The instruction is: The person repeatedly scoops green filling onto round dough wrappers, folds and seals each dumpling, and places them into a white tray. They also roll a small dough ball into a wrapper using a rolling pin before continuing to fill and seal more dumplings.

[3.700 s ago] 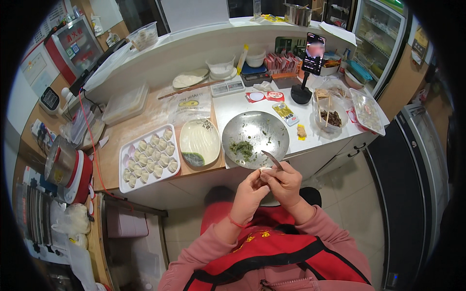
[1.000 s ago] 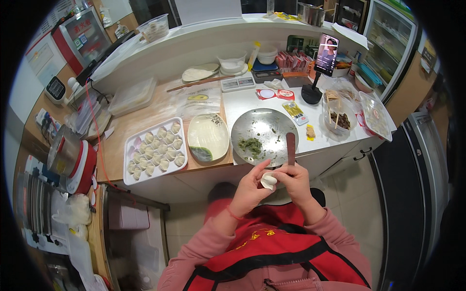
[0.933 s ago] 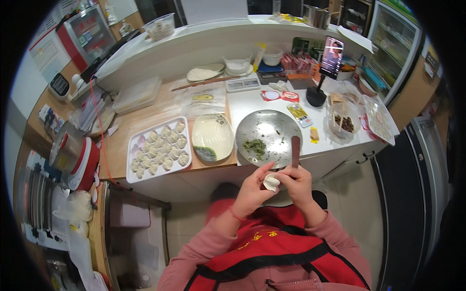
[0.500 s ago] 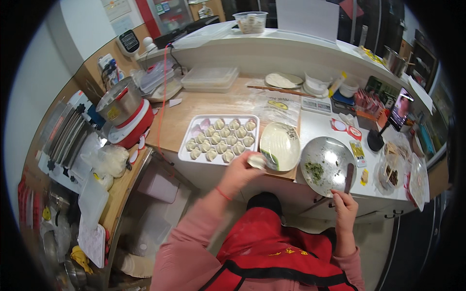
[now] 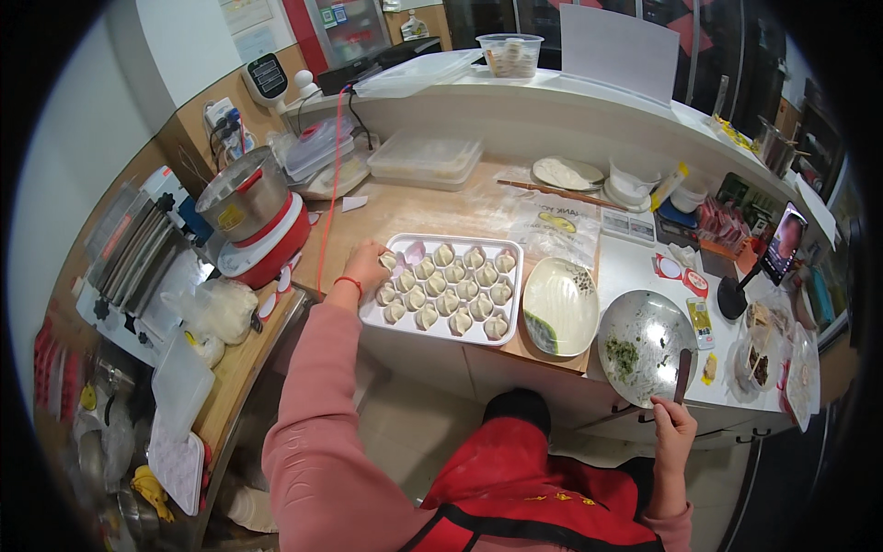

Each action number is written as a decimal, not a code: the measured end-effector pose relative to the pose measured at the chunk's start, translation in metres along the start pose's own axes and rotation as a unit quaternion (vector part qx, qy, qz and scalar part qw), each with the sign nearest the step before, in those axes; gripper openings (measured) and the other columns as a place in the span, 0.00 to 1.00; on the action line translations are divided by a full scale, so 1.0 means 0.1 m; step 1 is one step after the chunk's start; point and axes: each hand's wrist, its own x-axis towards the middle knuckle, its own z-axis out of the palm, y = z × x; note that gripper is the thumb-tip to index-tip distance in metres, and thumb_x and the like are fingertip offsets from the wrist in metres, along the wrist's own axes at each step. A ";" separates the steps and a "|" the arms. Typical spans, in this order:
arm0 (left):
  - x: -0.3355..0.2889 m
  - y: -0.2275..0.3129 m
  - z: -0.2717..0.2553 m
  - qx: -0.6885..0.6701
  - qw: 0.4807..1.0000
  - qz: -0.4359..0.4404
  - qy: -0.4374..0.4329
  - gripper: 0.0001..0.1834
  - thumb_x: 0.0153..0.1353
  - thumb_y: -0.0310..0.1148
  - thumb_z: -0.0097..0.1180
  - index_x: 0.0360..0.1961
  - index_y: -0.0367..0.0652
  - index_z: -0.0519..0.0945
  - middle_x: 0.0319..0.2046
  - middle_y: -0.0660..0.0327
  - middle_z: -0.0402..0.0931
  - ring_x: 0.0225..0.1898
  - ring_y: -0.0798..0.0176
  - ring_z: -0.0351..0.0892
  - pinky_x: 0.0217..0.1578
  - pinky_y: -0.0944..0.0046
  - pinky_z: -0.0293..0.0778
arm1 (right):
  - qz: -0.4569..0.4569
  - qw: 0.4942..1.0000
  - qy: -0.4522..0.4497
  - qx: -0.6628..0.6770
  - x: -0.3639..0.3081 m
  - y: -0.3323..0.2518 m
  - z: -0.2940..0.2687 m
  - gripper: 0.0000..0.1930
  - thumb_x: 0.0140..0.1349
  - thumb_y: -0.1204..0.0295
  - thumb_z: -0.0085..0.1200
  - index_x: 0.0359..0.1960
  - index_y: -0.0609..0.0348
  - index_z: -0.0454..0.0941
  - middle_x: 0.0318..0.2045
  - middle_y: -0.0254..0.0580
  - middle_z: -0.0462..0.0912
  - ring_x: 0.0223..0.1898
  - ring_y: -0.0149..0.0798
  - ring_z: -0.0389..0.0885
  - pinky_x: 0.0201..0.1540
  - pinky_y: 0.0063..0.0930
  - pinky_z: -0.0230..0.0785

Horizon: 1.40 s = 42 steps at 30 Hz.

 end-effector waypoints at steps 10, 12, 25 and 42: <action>0.33 0.19 0.06 0.131 0.977 -0.061 -0.155 0.20 0.42 0.32 0.66 0.41 0.54 0.88 0.40 0.58 0.85 0.47 0.55 0.82 0.56 0.49 0.67 | -0.002 0.999 0.004 -0.038 -0.01 -0.03 -0.05 0.08 0.62 0.78 0.57 0.40 0.68 0.85 0.35 0.35 0.80 0.38 0.27 0.76 0.43 0.21 0.67; 0.33 0.14 0.05 0.086 0.982 -0.068 -0.154 0.19 0.43 0.33 0.66 0.41 0.53 0.88 0.38 0.58 0.85 0.45 0.55 0.83 0.52 0.53 0.71 | -0.003 0.999 -0.003 -0.042 0.00 -0.03 -0.05 0.08 0.62 0.78 0.57 0.40 0.68 0.85 0.34 0.34 0.80 0.37 0.27 0.75 0.42 0.20 0.67; 0.20 0.27 -0.05 0.043 0.985 -0.165 -0.017 0.13 0.49 0.43 0.67 0.28 0.44 0.88 0.29 0.53 0.85 0.35 0.50 0.85 0.39 0.55 0.78 | -0.031 0.996 -0.018 -0.083 0.00 -0.13 -0.06 0.09 0.62 0.79 0.55 0.42 0.68 0.84 0.32 0.32 0.77 0.35 0.26 0.74 0.39 0.19 0.65; 0.18 -0.19 0.09 -0.015 0.994 -0.070 0.080 0.15 0.57 0.41 0.61 0.35 0.39 0.85 0.31 0.49 0.83 0.35 0.48 0.83 0.39 0.52 0.76 | -0.166 0.834 -0.005 -0.526 0.16 -0.36 -0.31 0.19 0.57 0.79 0.50 0.51 0.53 0.78 0.40 0.44 0.78 0.40 0.49 0.81 0.39 0.40 0.76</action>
